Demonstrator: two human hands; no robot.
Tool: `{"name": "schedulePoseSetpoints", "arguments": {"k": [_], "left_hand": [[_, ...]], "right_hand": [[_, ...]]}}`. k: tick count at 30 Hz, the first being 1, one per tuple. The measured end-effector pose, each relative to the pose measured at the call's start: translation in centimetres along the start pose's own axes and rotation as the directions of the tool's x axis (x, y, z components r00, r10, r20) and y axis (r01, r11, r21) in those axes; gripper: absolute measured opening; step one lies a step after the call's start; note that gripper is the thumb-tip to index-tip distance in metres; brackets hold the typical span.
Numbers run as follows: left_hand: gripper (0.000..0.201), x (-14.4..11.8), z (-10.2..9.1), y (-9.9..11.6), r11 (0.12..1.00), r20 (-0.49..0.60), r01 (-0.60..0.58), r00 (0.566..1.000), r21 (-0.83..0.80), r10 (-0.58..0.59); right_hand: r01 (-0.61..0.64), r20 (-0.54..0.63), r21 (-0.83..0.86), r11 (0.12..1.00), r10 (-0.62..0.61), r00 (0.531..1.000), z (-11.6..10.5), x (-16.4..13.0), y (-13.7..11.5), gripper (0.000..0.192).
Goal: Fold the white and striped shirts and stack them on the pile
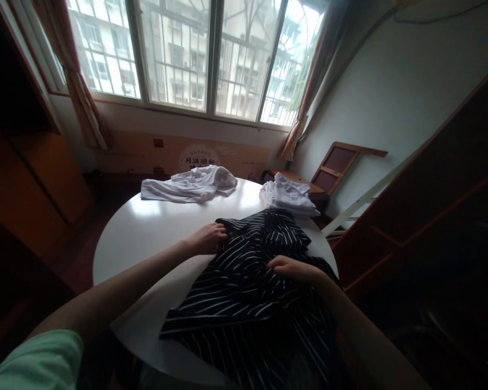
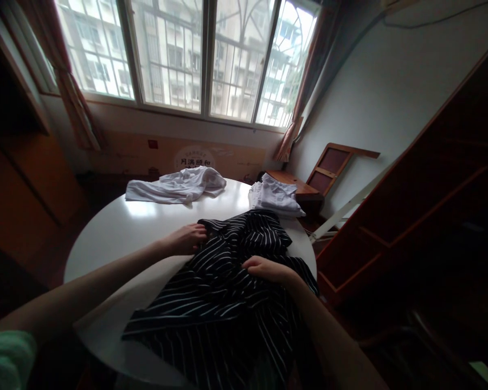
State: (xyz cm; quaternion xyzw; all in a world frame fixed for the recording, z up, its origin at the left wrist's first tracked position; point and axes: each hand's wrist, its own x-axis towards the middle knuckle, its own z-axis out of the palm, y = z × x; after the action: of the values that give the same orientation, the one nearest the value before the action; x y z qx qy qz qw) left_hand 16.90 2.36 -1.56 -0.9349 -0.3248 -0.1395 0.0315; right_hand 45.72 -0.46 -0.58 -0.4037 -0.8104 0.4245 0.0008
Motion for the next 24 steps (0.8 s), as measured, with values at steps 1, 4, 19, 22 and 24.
{"name": "schedulePoseSetpoints", "arguments": {"k": [1, 4, 19, 22, 24], "left_hand": [[0.008, -0.9, -0.6, 0.7, 0.999, 0.024, 0.025, 0.999, -0.044, -0.024], [0.005, -3.5, -2.8, 3.3, 0.940, 0.180, 0.145, 0.979, -0.309, -0.092], [0.038, -5.9, 0.2, -0.9, 0.931, -0.122, 0.157, 0.971, -0.329, -0.207], [0.038, -5.4, 0.5, 0.1, 0.975, -0.091, 0.033, 0.994, -0.219, -0.054], [0.038, -4.6, 0.4, 1.1, 0.989, -0.094, -0.010, 0.996, -0.150, -0.005]], "right_hand": [[-0.047, -0.098, -0.107, 0.993, 0.037, 0.995, -0.7, -0.4, 0.9, 0.025], [-0.288, -0.447, -0.405, 0.868, 0.086, 0.890, -2.6, -1.1, 3.2, 0.027], [-0.024, -0.530, -0.520, 0.854, -0.301, 0.793, -1.7, -3.7, -0.9, 0.018], [0.073, -0.404, -0.483, 0.873, -0.296, 0.866, -0.3, -5.0, -0.8, 0.036], [0.072, -0.401, -0.480, 0.874, -0.292, 0.868, 0.8, -5.1, -0.2, 0.050]]}}
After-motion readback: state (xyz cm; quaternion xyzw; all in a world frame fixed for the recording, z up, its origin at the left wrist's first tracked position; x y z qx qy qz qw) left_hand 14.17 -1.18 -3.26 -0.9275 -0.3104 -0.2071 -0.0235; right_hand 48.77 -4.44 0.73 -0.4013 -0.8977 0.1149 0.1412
